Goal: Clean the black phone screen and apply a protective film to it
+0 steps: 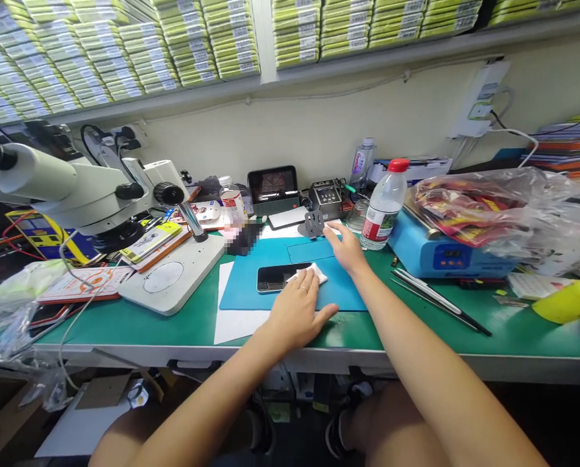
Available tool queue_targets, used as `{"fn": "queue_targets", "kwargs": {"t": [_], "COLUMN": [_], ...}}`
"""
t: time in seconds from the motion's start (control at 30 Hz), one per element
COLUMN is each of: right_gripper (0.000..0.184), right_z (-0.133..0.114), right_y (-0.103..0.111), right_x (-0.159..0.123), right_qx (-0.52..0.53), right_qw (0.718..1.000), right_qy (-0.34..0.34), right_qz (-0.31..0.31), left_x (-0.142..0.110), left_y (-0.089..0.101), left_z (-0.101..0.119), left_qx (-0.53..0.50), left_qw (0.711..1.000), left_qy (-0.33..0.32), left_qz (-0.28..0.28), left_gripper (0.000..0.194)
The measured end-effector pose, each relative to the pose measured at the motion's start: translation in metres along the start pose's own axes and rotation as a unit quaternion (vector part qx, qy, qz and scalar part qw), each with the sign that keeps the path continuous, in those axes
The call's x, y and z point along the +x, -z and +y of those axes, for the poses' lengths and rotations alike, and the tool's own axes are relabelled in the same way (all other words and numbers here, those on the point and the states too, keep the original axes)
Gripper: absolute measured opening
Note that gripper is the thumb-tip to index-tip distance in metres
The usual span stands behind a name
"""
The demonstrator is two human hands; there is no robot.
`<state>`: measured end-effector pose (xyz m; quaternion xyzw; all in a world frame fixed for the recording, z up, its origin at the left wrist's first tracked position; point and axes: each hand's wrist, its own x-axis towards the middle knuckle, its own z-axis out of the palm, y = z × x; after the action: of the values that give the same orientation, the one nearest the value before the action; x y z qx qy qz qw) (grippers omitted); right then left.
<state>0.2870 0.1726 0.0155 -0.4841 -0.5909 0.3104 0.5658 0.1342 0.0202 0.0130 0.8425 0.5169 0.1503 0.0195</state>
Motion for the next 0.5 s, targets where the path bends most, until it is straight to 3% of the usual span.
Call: {"fn": "queue_targets", "kwargs": {"t": [0.13, 0.27, 0.37, 0.5], "right_gripper": [0.035, 0.026, 0.024, 0.02], "right_z": [-0.017, -0.034, -0.038, -0.034], "right_y": [0.016, 0.043, 0.058, 0.072], "right_x": [-0.015, -0.053, -0.082, -0.109], "right_qx": [-0.049, -0.079, -0.094, -0.111], "right_qw": [0.999, 0.997, 0.995, 0.993], "right_qy": [0.017, 0.022, 0.019, 0.024], "right_qz": [0.011, 0.003, 0.005, 0.043], "left_x": [-0.032, -0.056, -0.053, -0.043], "left_y": [0.01, 0.021, 0.028, 0.031], "left_z": [-0.031, -0.066, -0.08, -0.095], "left_qx": [0.021, 0.047, 0.037, -0.011], "left_qw": [1.0, 0.998, 0.999, 0.999], "left_qy": [-0.002, 0.029, 0.024, -0.032], "left_qz": [0.001, -0.006, -0.006, 0.03], "left_gripper": [0.074, 0.068, 0.058, 0.038]}}
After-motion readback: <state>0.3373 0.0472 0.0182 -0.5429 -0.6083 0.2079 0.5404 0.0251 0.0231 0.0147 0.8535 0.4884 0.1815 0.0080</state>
